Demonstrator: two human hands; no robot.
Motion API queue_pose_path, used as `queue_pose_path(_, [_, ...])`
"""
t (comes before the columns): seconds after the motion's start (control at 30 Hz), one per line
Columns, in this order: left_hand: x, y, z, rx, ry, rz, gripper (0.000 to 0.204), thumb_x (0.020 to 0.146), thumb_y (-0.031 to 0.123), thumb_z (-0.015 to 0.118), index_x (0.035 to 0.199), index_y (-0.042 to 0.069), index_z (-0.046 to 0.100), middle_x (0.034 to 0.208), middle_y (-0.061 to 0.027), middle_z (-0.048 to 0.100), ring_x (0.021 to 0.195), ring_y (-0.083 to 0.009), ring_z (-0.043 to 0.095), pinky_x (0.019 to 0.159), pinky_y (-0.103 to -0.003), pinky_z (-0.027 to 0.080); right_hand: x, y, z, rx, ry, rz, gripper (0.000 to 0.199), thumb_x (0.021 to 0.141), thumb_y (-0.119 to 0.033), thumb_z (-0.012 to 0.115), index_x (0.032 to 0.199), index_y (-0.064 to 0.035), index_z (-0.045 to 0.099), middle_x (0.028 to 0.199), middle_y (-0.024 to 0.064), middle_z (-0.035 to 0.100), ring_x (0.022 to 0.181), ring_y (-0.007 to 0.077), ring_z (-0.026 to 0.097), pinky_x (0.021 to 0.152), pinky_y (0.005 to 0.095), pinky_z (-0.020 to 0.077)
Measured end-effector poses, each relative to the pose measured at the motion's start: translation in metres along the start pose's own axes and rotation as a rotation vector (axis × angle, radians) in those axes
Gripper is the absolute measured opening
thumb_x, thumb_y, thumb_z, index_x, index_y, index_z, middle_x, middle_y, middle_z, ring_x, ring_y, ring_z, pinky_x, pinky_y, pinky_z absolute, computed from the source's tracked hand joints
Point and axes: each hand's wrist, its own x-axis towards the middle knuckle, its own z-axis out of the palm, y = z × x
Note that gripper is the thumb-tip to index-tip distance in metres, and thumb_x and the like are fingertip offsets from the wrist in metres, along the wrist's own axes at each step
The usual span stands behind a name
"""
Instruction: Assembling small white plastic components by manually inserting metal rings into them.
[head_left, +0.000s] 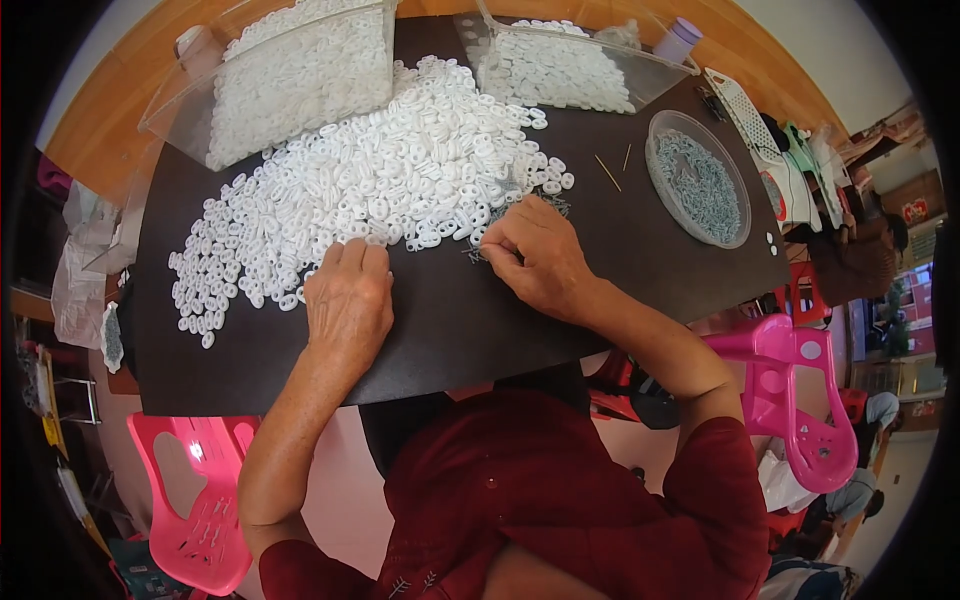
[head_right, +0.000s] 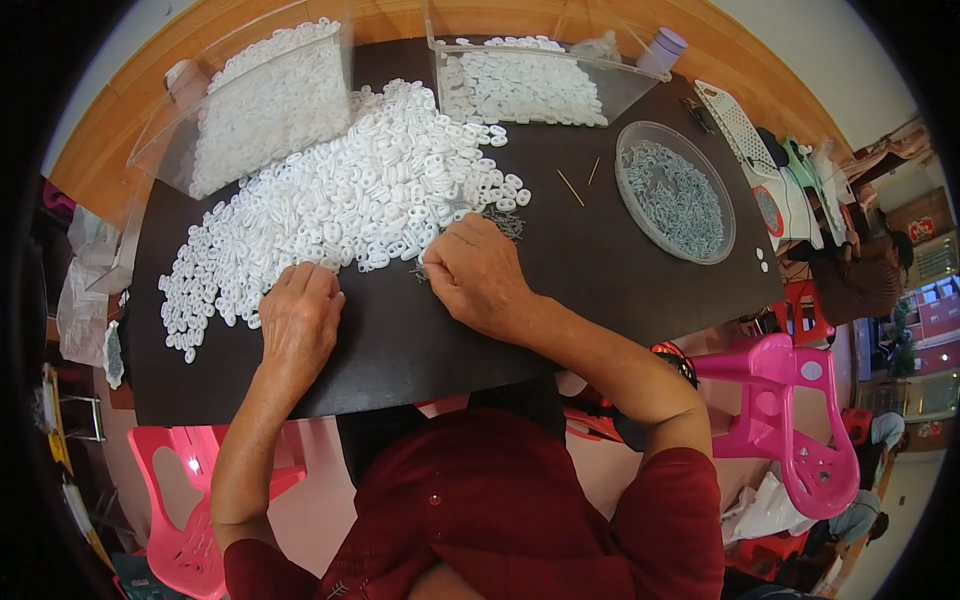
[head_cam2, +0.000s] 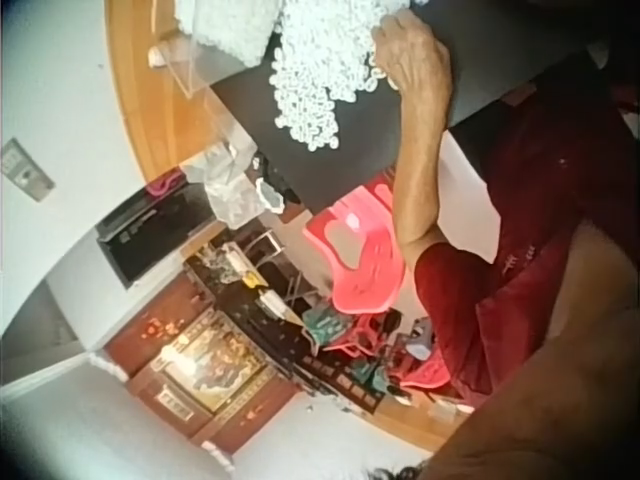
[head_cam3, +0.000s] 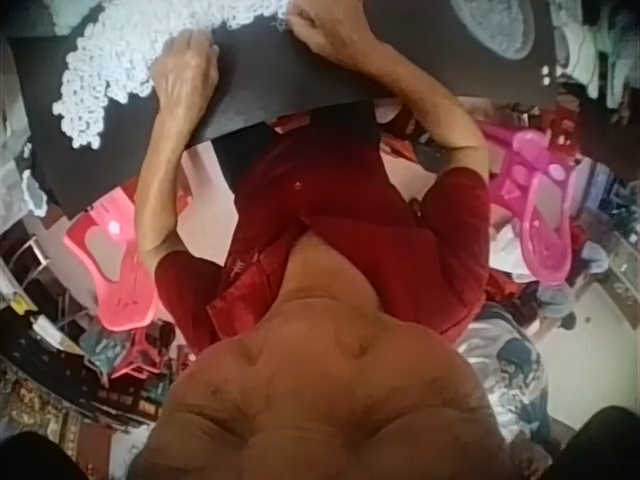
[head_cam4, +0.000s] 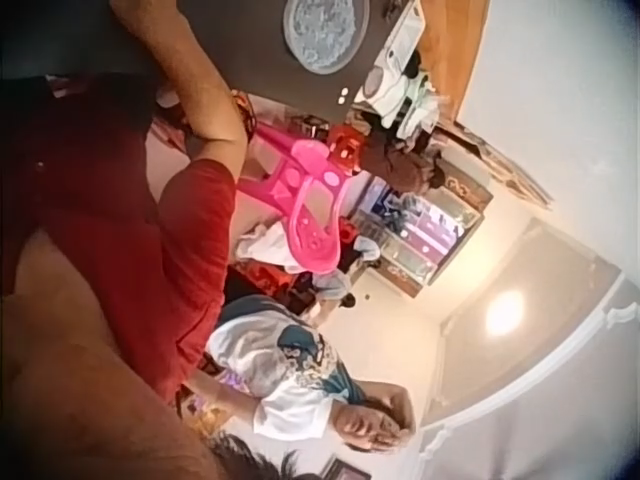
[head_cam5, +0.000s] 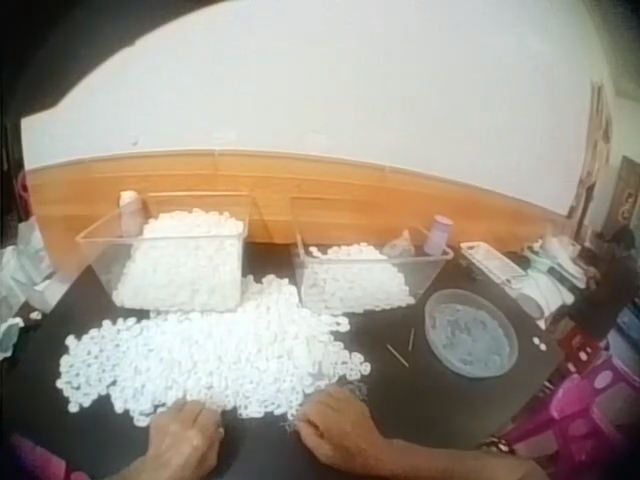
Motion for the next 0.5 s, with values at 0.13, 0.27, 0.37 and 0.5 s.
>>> queue_pose_path(0.13, [0.001,0.01,-0.004,-0.337,0.024,-0.133,0.01,0.073,0.0,0.064,0.082,0.001,0.059,0.074,-0.0116,0.056,0.067,-0.0268,0.057,0.058,-0.036,0.045,0.0,-0.007,0.001,0.114,-0.001,0.088,0.009,0.074,-0.003,0.068,0.077,-0.0062,0.06,0.067,0.0025,0.052,0.063,0.0166,0.05,0.058,0.0307,0.0408])
queue_pose_path(0.27, [0.008,0.026,-0.001,-0.746,0.009,-0.429,0.014,0.078,0.003,0.064,0.091,0.0,0.064,0.074,-0.0114,0.06,0.063,-0.0215,0.058,0.058,-0.031,0.045,0.003,-0.017,0.004,0.263,-0.035,0.264,0.007,0.078,-0.006,0.069,0.081,-0.0052,0.062,0.068,-0.0005,0.052,0.062,0.009,0.049,0.057,0.0253,0.0411])
queue_pose_path(0.37, [0.012,0.027,0.008,-0.833,0.055,-0.413,0.014,0.082,0.007,0.064,0.095,0.0,0.066,0.072,-0.0073,0.062,0.062,-0.0122,0.056,0.058,-0.025,0.044,0.006,-0.023,0.007,0.437,-0.077,0.495,0.008,0.081,-0.008,0.069,0.084,-0.0043,0.063,0.071,-0.0027,0.054,0.062,0.0038,0.047,0.056,0.0212,0.0405])
queue_pose_path(0.5, [0.016,0.026,0.013,-1.136,-0.112,-0.593,0.013,0.085,0.011,0.065,0.093,0.001,0.067,0.071,0.0006,0.059,0.064,-0.0048,0.05,0.057,-0.02,0.041,0.004,-0.025,0.011,0.392,-0.036,0.426,0.008,0.081,-0.009,0.069,0.084,-0.0037,0.063,0.07,-0.0033,0.054,0.062,0.0028,0.047,0.056,0.0202,0.0405])
